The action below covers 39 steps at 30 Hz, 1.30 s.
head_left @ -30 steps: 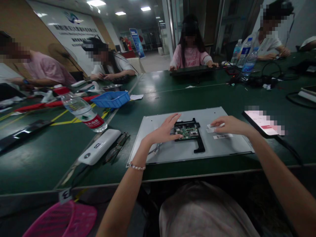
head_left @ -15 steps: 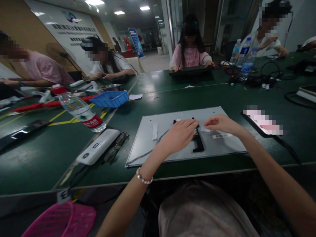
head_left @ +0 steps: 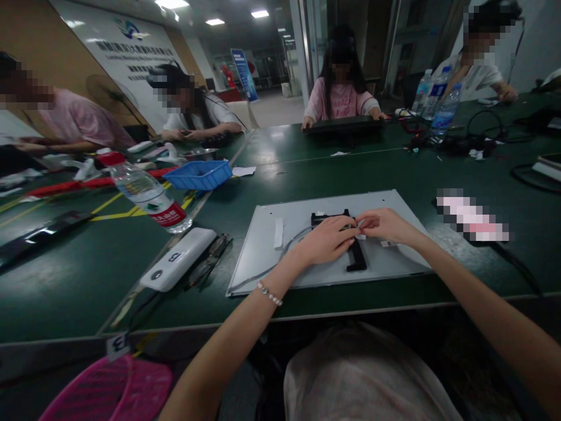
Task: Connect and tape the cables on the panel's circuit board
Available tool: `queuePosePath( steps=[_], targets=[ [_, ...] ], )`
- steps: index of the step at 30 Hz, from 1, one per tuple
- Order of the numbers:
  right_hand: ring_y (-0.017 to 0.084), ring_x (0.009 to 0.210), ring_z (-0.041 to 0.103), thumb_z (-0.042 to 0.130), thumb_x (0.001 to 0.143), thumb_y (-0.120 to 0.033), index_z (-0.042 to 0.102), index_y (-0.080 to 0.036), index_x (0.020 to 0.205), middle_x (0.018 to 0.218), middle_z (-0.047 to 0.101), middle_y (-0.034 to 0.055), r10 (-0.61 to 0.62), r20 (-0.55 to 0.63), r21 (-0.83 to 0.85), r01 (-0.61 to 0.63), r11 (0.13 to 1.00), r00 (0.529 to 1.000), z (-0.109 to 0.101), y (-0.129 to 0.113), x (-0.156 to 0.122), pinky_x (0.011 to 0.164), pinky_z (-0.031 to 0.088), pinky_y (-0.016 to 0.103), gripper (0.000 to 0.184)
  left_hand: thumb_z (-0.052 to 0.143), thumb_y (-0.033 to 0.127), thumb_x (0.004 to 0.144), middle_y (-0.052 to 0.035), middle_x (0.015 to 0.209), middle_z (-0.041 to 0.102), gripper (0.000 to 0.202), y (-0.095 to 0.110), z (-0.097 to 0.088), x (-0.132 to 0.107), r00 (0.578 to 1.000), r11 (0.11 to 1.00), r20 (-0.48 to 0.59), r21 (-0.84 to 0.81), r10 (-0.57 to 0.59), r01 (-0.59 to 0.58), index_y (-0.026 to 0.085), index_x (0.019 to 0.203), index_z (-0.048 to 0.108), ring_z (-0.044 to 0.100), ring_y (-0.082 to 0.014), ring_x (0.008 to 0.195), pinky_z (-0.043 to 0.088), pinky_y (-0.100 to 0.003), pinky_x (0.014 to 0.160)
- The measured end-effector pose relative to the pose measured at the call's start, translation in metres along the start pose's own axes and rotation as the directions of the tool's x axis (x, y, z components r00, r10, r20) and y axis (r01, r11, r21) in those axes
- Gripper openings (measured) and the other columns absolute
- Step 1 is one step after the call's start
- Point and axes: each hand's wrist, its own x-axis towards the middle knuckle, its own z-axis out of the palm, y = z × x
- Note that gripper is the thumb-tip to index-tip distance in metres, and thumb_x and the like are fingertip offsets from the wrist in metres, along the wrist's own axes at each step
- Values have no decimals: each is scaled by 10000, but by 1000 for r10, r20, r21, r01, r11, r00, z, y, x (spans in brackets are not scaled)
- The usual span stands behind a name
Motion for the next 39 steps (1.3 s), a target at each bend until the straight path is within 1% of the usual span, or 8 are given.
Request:
queuePosePath(
  steps=[4,9,14,18,22,25,30,39],
  targets=[
    [182,760,688,634,715,-215,672,-175,998,807,733,44,45,5,51,-45,998,999,-3,-5,-6,737,555,315,288,417,187,926,-114,1272,509,321,3,-3,-3,1000,1000,-1,-11,7,-7,185,1218,550,442,-239,1246,350,-418,1073],
    [179,798,683,656,707,-221,672,-187,998,839,724,46,115,5,145,-114,983,993,-11,-9,-12,772,556,326,293,424,199,926,-123,1290,498,345,6,-9,-4,999,999,-34,-43,-25,23,186,1258,519,448,-242,1241,356,-425,1069],
    [183,790,681,648,705,-220,664,-193,1001,844,727,46,90,51,189,-98,977,995,-4,-5,-9,745,558,331,298,418,200,927,-122,1307,487,336,7,-12,-4,1000,1000,-3,-7,-18,18,195,1241,538,425,-255,1269,347,-439,1077],
    [182,780,686,618,715,-202,661,-193,966,816,727,32,57,12,100,-58,993,998,5,-7,-7,746,557,329,255,443,180,908,-113,1317,484,329,5,-8,-6,1000,1000,15,-11,-13,13,212,1213,565,420,-261,1276,341,-457,1085],
    [183,791,687,613,725,-193,675,-190,937,826,730,36,-26,-40,-43,25,999,999,9,-13,-10,772,539,321,221,450,180,909,-114,1297,495,309,3,-3,-6,1000,999,9,-37,-19,19,193,1194,567,427,-248,1270,348,-432,1086],
    [178,799,679,603,739,-189,682,-192,949,860,727,38,-86,-50,-133,78,988,995,10,-17,-14,766,528,307,224,447,178,910,-116,1286,501,292,3,-2,-6,1000,999,16,-48,-15,16,181,1175,570,436,-239,1260,355,-417,1082],
    [181,793,656,617,738,-199,699,-205,900,923,705,51,-145,-84,-291,115,950,986,10,-17,-18,711,519,298,181,444,186,910,-112,1260,532,275,3,-2,-5,1000,998,10,-64,-9,9,181,1153,573,452,-232,1246,352,-435,1083],
    [183,796,639,610,769,-248,699,-215,864,913,683,47,-152,-55,-318,127,940,987,7,-14,-22,717,509,303,135,438,183,915,-94,1247,554,297,3,0,-6,1000,998,14,-61,-5,6,188,1190,551,468,-215,1232,356,-407,1076]
  ],
)
